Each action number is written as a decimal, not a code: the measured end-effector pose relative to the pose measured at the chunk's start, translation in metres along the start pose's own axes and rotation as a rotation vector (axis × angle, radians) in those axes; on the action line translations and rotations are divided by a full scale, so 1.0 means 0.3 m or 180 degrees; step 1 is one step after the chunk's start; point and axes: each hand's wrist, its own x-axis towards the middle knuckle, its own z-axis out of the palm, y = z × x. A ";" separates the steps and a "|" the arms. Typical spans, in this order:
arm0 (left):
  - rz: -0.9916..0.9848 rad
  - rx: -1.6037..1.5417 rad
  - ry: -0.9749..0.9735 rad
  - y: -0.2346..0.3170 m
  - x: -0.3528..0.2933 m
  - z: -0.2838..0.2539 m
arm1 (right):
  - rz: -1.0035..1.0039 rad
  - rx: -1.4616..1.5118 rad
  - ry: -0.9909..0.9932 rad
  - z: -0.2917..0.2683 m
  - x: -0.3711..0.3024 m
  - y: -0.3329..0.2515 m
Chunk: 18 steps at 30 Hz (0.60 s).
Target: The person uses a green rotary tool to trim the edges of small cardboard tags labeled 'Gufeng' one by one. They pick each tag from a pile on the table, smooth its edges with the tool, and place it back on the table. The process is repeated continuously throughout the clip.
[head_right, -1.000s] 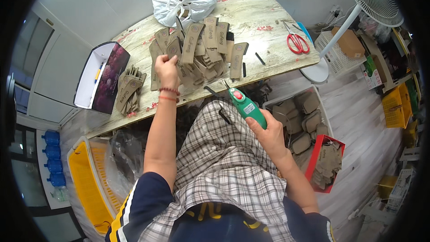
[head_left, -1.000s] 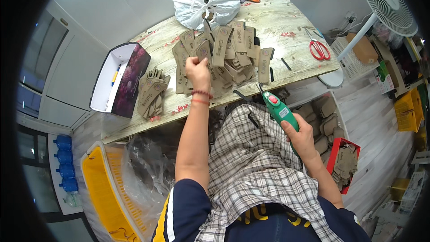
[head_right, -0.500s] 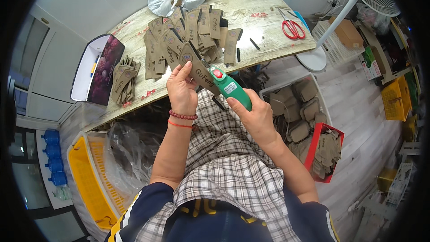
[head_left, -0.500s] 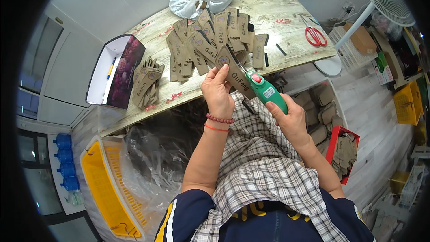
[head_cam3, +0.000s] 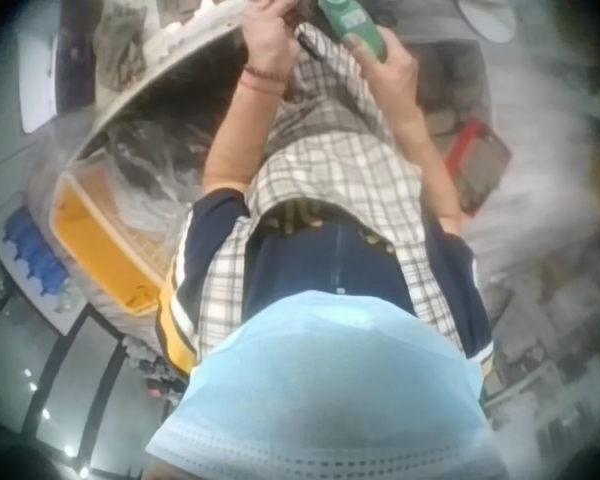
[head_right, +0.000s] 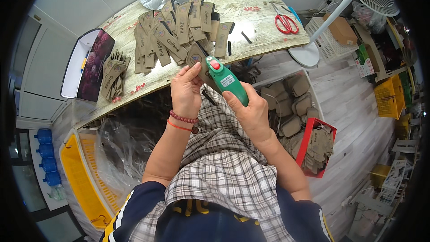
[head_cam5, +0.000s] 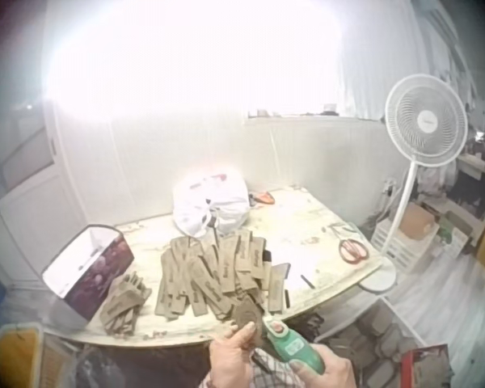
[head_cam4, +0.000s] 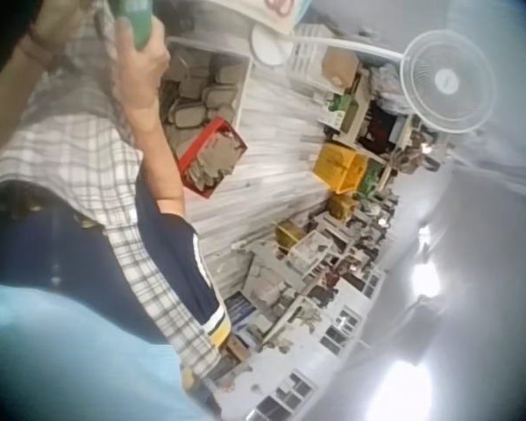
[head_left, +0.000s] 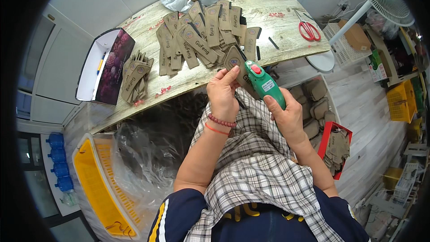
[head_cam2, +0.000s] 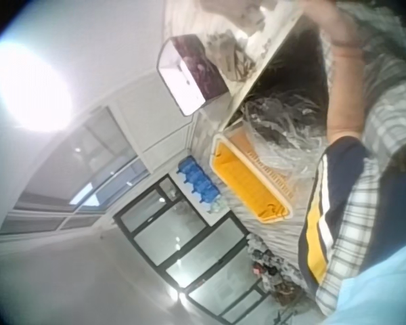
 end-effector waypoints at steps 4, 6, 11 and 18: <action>-0.0035 -0.0015 0.0035 -0.018 -0.027 0.003 | -0.0094 0.0003 0.0056 -0.003 0.004 -0.005; -0.0052 -0.0018 0.0063 -0.034 -0.035 -0.007 | -0.0155 0.0026 0.0083 -0.002 0.007 -0.016; 0.0123 0.0052 0.0059 -0.028 -0.031 -0.033 | -0.0098 0.0024 0.0040 -0.021 0.004 -0.005; 0.0376 0.0135 -0.0011 -0.023 -0.007 -0.063 | -0.0156 -0.0050 0.0055 -0.022 -0.003 0.016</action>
